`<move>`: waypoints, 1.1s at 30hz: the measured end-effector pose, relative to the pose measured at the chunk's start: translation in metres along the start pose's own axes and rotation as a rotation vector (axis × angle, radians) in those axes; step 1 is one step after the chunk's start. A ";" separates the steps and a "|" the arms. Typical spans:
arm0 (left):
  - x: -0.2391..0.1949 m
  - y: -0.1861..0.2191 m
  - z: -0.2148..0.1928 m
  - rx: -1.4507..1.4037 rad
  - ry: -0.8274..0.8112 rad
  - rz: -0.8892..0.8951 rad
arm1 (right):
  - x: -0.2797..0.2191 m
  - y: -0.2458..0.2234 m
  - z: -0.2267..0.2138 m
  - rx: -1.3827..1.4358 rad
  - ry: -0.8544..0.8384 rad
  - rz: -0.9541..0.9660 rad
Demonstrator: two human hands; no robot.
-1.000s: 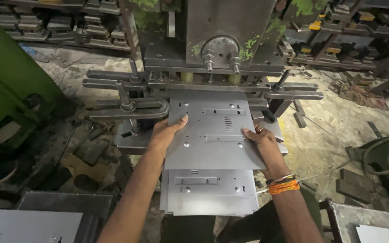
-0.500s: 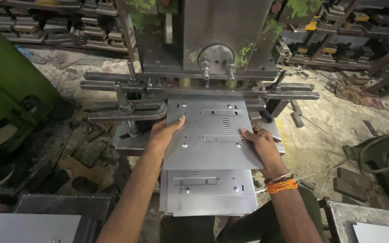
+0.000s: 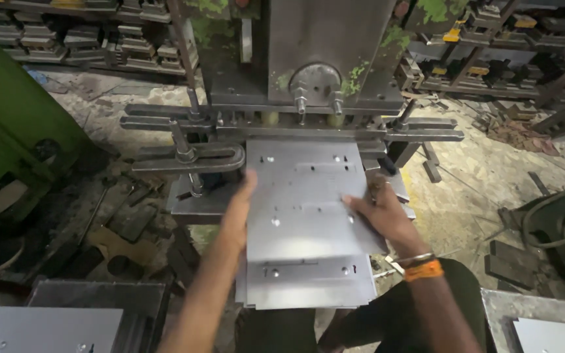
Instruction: The person stacks processed metal plates in an industrial workshop.
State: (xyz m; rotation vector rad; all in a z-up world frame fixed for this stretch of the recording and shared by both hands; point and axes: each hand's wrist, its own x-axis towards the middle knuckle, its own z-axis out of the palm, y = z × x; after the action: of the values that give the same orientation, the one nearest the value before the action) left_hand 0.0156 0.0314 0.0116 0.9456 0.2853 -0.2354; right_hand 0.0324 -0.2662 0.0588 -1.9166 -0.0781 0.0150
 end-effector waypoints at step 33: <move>-0.015 0.002 0.033 -0.287 0.004 -0.085 | 0.007 -0.007 -0.006 0.329 -0.003 0.265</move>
State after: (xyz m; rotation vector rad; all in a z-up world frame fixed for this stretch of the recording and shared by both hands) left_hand 0.0068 0.0065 0.0361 0.6506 0.3535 -0.2627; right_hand 0.0392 -0.2691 0.0678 -1.5861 0.1673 0.1977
